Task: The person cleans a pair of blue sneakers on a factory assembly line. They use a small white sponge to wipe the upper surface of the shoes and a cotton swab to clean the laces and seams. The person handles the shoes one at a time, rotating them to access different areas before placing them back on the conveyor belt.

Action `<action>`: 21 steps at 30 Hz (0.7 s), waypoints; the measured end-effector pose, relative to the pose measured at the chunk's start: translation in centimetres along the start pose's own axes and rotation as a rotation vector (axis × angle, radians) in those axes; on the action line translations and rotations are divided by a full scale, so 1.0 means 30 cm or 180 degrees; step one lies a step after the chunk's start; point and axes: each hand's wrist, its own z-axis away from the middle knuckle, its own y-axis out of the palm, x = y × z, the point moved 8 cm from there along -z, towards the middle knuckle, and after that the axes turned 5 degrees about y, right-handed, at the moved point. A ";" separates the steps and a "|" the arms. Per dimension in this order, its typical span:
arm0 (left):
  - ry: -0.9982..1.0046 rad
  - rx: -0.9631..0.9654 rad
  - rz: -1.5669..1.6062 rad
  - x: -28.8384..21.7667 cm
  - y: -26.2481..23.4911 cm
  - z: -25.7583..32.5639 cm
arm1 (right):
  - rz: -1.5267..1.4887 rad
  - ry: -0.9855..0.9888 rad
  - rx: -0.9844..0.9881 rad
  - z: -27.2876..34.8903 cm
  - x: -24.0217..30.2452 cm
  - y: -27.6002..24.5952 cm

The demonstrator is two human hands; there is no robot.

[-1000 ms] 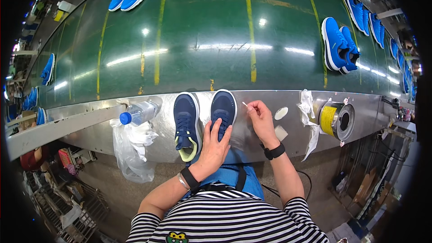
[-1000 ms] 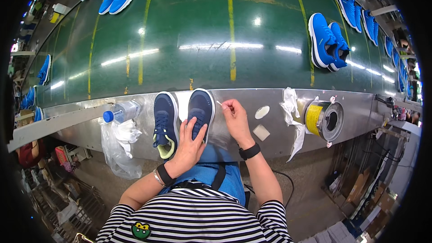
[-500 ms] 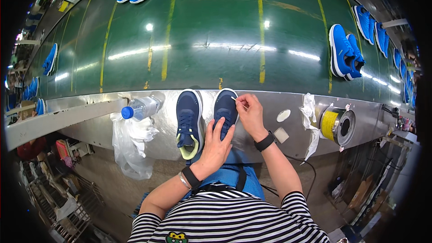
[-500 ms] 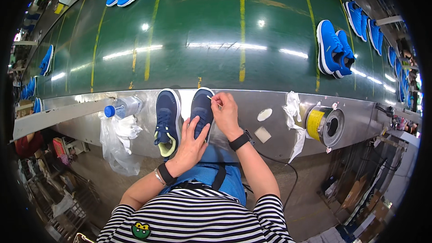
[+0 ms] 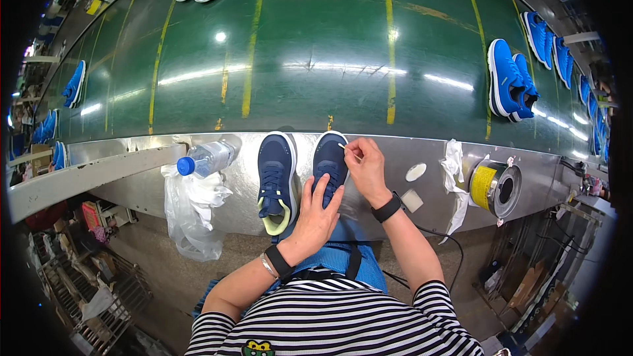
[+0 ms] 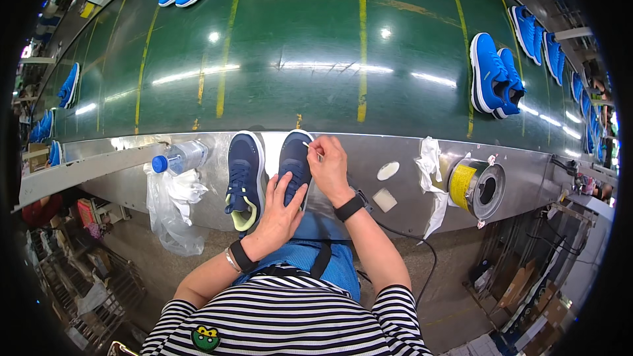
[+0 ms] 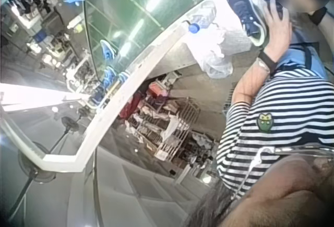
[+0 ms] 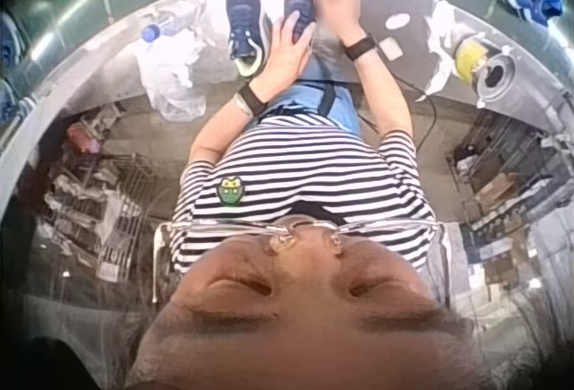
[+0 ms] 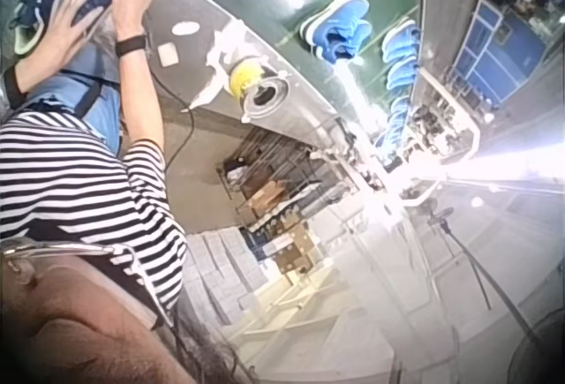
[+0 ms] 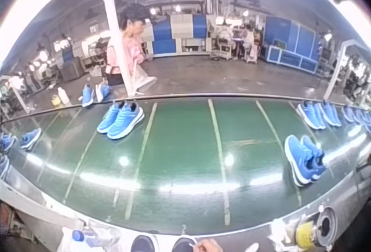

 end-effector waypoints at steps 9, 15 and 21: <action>-0.0001 -0.0002 -0.0054 0.007 0.007 0.000 | 0.0064 -0.0027 0.0096 0.005 -0.001 -0.003; 0.0012 0.0006 -0.0068 0.003 0.014 0.000 | 0.0125 -0.0028 0.0178 0.006 0.004 -0.009; -0.0025 0.0005 -0.0096 0.008 0.008 0.002 | 0.0013 -0.0097 0.0073 0.009 0.014 -0.004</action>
